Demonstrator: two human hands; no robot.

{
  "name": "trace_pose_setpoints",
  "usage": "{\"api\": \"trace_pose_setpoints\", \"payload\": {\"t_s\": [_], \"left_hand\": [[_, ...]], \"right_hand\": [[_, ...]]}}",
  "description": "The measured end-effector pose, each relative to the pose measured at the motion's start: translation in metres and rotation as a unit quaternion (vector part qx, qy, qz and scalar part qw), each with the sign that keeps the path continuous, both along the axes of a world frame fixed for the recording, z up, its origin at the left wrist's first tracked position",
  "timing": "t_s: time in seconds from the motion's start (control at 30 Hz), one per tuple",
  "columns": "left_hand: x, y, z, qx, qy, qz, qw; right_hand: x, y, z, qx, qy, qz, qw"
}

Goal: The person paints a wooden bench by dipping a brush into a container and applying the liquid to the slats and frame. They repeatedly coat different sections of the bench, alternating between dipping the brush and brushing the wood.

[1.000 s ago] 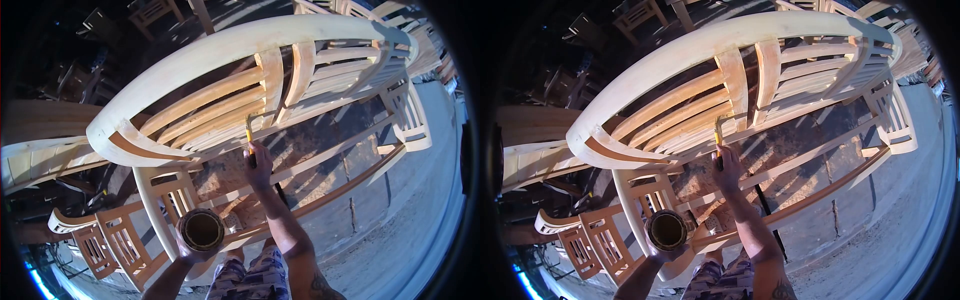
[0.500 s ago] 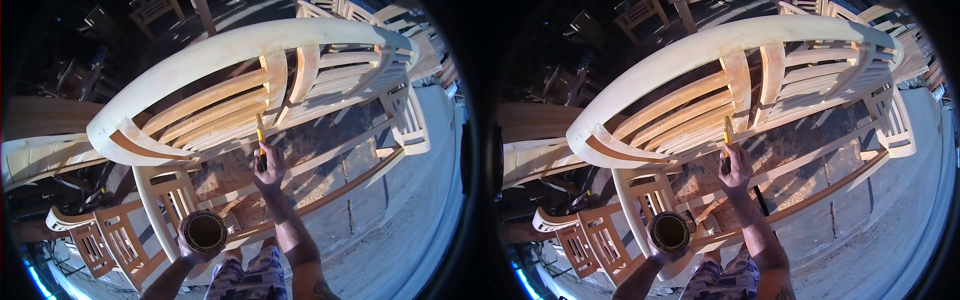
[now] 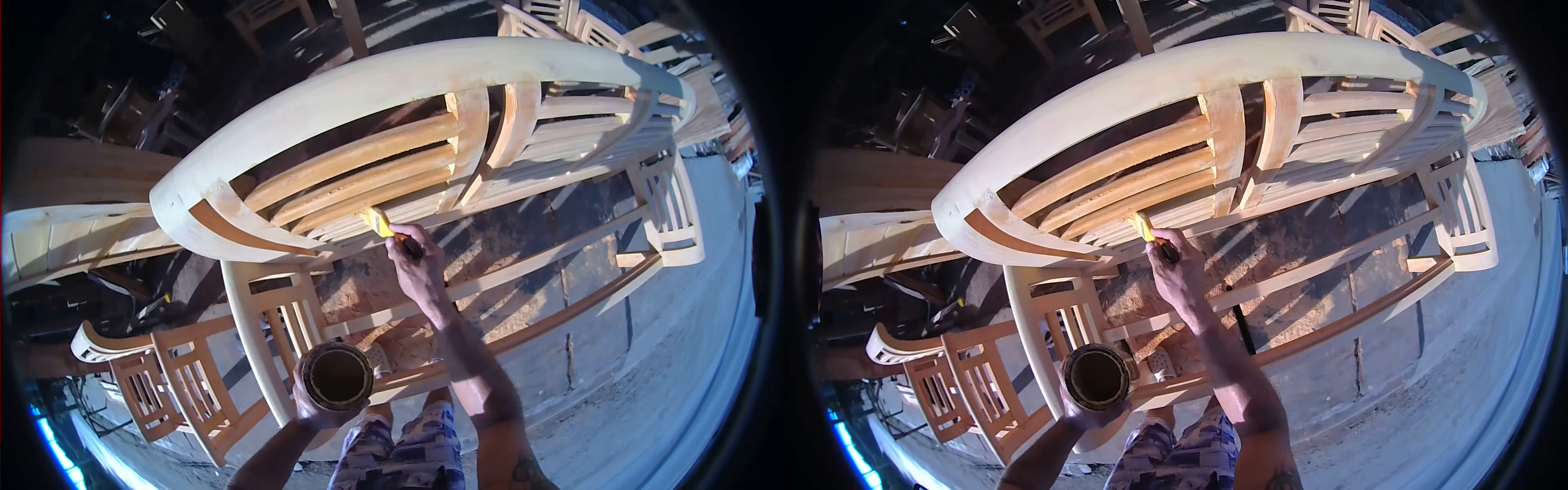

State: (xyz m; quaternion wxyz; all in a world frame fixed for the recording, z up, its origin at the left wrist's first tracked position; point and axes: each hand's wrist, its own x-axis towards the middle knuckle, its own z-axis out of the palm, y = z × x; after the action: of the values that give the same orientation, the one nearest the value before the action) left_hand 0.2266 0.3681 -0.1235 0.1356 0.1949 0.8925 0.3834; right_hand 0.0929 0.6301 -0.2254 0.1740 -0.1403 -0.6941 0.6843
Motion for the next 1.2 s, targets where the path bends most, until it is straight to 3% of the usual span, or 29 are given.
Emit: {"api": "trace_pose_setpoints", "payload": {"t_s": [0.03,0.07,0.17,0.23,0.3,0.33,0.43,0.57,0.73,0.77,0.83,0.93,1.07,1.17,1.2], "left_hand": [[0.001,-0.001,0.001,0.004,-0.003,0.012,1.0],[0.001,-0.002,0.002,0.009,-0.006,0.025,1.0],[0.008,-0.007,-0.003,0.037,-0.018,0.044,0.998],[0.011,-0.011,-0.008,0.028,-0.001,0.04,0.999],[0.016,-0.017,-0.011,-0.015,0.035,0.027,0.999],[0.019,-0.018,-0.018,0.028,0.031,0.041,0.998],[0.018,-0.019,-0.007,0.0,0.016,0.028,0.999],[0.026,-0.031,-0.018,0.009,0.0,0.029,1.0],[0.016,-0.035,-0.005,-0.015,-0.008,-0.011,1.0],[0.018,-0.035,-0.006,-0.016,-0.002,-0.008,1.0],[0.019,-0.035,-0.011,-0.006,0.006,0.007,1.0],[0.023,-0.034,-0.016,0.05,-0.011,0.061,0.997],[0.023,-0.037,-0.017,-0.005,0.01,0.022,1.0],[0.025,-0.042,-0.025,0.022,-0.002,0.024,0.999],[0.024,-0.042,-0.026,0.029,-0.014,0.032,0.999]], "right_hand": [[-0.003,0.021,-0.012,-0.007,-0.038,-0.032,0.999],[-0.005,0.037,-0.011,-0.103,-0.006,-0.069,0.992],[0.004,0.07,-0.018,0.008,0.002,-0.163,0.987],[0.009,0.054,-0.009,0.194,0.043,-0.2,0.959],[0.013,0.021,-0.004,0.282,0.051,-0.186,0.94],[0.009,0.001,-0.009,0.286,0.054,-0.157,0.944],[0.002,-0.061,-0.034,0.313,0.106,-0.047,0.943],[0.003,-0.114,-0.015,0.195,0.084,0.078,0.974],[0.009,-0.083,-0.032,0.001,0.004,0.113,0.994],[0.007,-0.07,-0.033,0.054,-0.008,0.059,0.997],[0.003,-0.056,-0.048,0.078,0.086,-0.022,0.993],[0.02,-0.066,-0.022,0.179,0.136,-0.072,0.972],[0.014,-0.096,-0.024,0.177,0.169,0.094,0.965],[0.006,-0.082,-0.038,0.168,0.091,0.029,0.981],[0.012,-0.082,-0.039,0.191,0.115,-0.026,0.975]]}}
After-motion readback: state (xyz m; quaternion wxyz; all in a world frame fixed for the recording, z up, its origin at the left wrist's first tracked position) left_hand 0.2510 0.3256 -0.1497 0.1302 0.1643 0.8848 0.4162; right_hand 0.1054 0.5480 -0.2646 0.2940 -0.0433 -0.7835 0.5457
